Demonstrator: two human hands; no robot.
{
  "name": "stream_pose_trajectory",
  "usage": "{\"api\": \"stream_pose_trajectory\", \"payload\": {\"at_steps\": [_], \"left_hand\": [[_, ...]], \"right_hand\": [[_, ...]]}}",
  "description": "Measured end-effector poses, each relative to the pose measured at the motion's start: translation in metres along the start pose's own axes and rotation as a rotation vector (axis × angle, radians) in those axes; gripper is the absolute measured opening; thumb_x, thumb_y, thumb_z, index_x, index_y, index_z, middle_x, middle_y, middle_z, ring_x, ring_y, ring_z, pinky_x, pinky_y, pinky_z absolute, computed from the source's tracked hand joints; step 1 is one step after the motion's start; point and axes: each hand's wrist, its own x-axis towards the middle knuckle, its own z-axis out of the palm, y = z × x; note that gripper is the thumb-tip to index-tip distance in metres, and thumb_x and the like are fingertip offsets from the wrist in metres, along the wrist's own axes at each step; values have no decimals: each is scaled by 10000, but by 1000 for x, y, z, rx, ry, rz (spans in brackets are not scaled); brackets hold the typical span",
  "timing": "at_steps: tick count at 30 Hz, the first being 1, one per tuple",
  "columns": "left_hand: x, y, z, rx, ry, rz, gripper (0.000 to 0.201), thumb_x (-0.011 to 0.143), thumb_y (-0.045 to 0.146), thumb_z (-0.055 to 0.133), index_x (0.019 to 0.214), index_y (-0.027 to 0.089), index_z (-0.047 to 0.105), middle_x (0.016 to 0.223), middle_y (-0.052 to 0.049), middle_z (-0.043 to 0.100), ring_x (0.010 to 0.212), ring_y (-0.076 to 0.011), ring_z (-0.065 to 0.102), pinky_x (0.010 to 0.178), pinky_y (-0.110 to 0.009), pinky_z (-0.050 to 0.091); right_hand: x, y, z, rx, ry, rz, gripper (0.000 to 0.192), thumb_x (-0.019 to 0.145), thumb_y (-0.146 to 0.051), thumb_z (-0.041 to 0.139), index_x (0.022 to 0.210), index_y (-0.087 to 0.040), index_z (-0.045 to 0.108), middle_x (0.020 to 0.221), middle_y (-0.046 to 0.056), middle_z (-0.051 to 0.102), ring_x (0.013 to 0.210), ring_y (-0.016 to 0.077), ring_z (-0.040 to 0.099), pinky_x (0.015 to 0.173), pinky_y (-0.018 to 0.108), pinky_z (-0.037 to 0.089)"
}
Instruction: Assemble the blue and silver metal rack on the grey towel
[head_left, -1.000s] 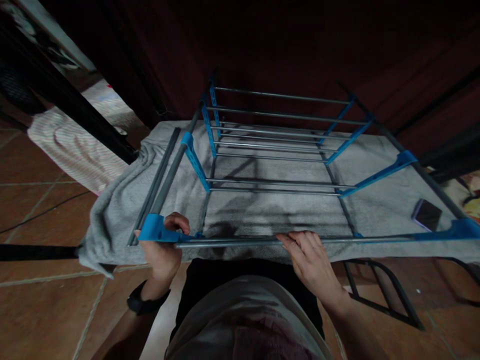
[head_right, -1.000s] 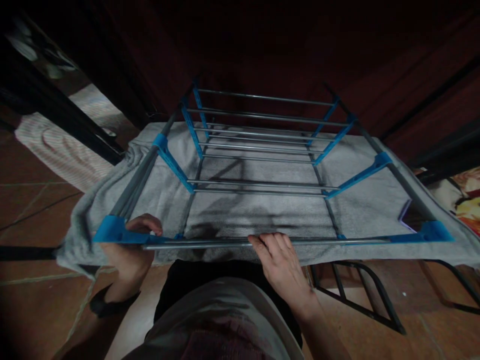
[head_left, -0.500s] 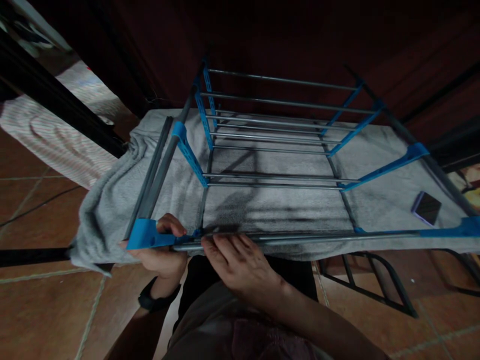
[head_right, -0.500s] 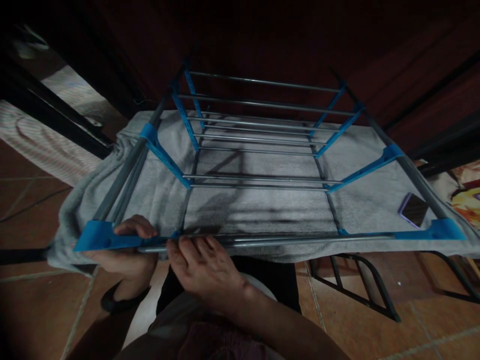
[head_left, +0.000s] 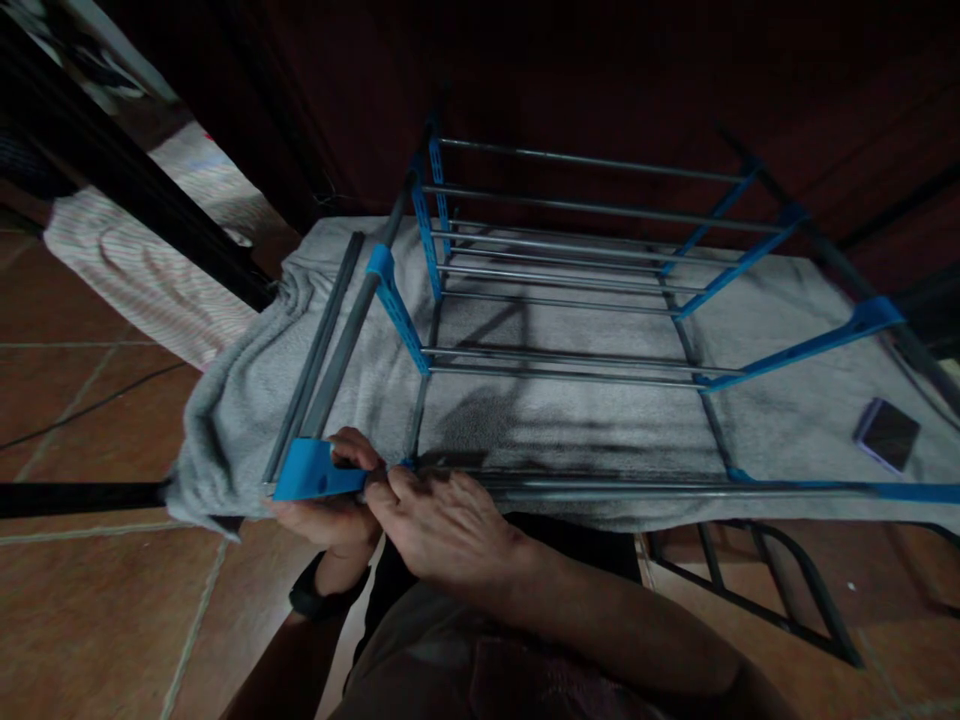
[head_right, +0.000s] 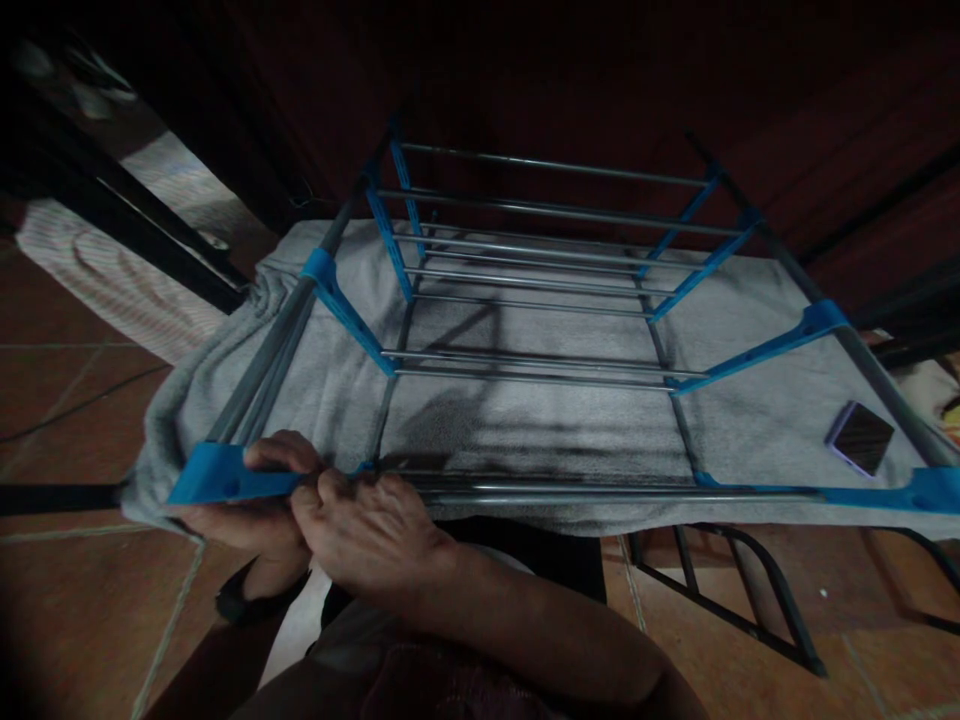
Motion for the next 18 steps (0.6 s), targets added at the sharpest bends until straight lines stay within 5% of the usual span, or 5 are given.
{"api": "stream_pose_trajectory", "payload": {"at_steps": [6, 18], "left_hand": [[2, -4, -2, 13, -81, 34, 667, 862, 765, 135, 567, 251, 442, 497, 1, 399, 482, -153, 397, 476, -374, 285], [6, -12, -7, 5, 42, -23, 667, 699, 879, 260, 485, 275, 444, 493, -35, 374, 534, -197, 390, 538, -391, 317]], "right_hand": [[4, 2, 0, 15, -32, 8, 227, 1001, -188, 383, 1211, -169, 466, 1014, 68, 663, 774, 172, 654, 610, 313, 474], [5, 2, 0, 33, -40, 37, 200, 1007, -178, 373, 1172, -173, 486, 1053, 78, 675, 790, 174, 653, 632, 317, 484]]}}
